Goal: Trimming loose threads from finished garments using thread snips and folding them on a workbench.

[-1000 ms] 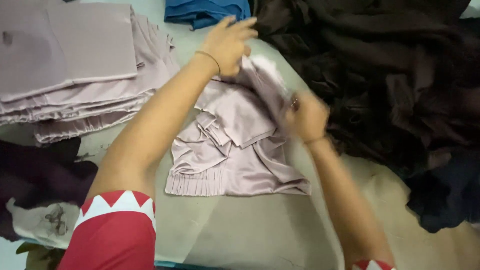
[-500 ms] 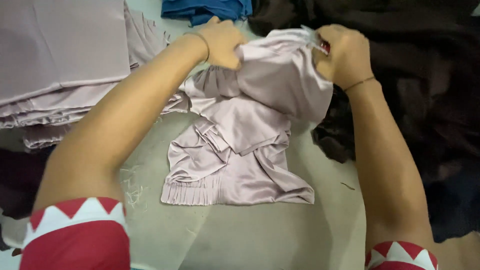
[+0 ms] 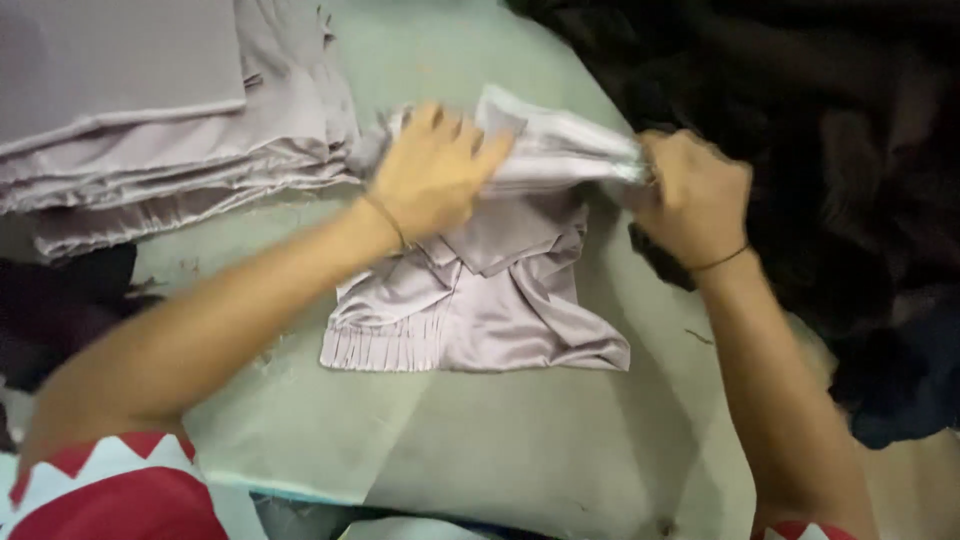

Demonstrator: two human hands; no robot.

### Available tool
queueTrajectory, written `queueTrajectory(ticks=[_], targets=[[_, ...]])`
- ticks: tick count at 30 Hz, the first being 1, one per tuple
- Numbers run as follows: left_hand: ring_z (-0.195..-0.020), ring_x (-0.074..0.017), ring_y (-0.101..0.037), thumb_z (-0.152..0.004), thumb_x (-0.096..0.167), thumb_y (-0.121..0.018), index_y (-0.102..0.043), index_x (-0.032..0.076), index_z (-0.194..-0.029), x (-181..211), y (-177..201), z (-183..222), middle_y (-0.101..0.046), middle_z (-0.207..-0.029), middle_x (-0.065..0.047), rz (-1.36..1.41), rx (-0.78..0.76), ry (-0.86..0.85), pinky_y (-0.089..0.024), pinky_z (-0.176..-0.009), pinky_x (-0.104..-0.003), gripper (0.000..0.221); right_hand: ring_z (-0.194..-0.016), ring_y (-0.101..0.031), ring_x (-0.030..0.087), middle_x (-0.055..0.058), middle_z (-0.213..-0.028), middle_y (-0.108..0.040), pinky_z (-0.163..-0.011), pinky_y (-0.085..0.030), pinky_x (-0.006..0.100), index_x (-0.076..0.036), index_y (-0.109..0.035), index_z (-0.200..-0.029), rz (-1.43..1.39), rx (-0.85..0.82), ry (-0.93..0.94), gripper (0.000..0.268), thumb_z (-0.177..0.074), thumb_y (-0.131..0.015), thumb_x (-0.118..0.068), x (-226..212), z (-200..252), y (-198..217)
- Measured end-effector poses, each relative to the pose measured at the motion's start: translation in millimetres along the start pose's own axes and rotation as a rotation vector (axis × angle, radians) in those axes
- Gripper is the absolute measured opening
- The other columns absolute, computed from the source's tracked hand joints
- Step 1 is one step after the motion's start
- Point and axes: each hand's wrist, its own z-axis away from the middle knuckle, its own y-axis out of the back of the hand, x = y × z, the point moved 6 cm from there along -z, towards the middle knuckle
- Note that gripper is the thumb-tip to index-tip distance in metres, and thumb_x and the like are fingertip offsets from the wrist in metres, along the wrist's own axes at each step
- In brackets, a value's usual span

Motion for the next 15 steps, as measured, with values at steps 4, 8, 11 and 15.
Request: queueTrajectory(ticks=[4, 8, 11, 15], targets=[[-0.086, -0.0328, -0.063, -0.067, 0.025, -0.076, -0.066, 0.012, -0.123, 51.6, -31.5, 63.7, -0.065, -0.095, -0.013, 0.324, 0.196, 0.119, -0.044, -0.088, -0.049, 0.058, -0.072, -0.069, 0.018, -0.004, -0.087, -0.065, -0.059, -0.055, 0.033, -0.026, -0.067, -0.117, -0.043, -0.089, 0.096, 0.033, -0.085, -0.069, -0.03, -39.2, 60.7, -30.8], [-0.083, -0.0318, -0.061, -0.07, 0.017, -0.075, -0.07, 0.014, -0.118, 33.4, 3.7, 63.6, -0.062, -0.095, -0.011, 0.302, 0.341, 0.193, -0.044, -0.081, -0.048, 0.049, -0.062, -0.062, 0.021, 0.0, -0.078, -0.054, -0.054, -0.05, 0.031, -0.023, -0.065, -0.108, 0.043, 0.101, 0.156, 0.03, -0.079, -0.07, -0.028, -41.7, 59.4, -2.6], [-0.079, -0.0306, -0.063, -0.072, 0.027, -0.079, -0.069, 0.016, -0.115, 11.4, 76.7, 42.3, -0.062, -0.094, -0.009, 0.323, 0.261, 0.205, -0.045, -0.079, -0.047, 0.046, -0.065, -0.059, 0.025, 0.007, -0.082, -0.056, -0.057, -0.05, 0.032, -0.008, -0.068, -0.114, -0.043, 0.205, 0.134, 0.029, -0.099, -0.072, -0.032, -42.1, 11.6, 85.7], [-0.083, -0.0343, -0.066, -0.06, 0.038, -0.085, -0.069, 0.018, -0.12, 58.6, 134.3, 89.9, -0.067, -0.097, -0.012, 0.412, 0.05, 0.125, -0.042, -0.087, -0.056, 0.065, -0.067, -0.061, 0.021, -0.005, -0.081, -0.054, -0.057, -0.047, 0.032, -0.018, -0.071, -0.116, -0.164, -0.027, 0.051, 0.032, -0.085, -0.071, -0.025, -47.9, 80.1, 115.5]])
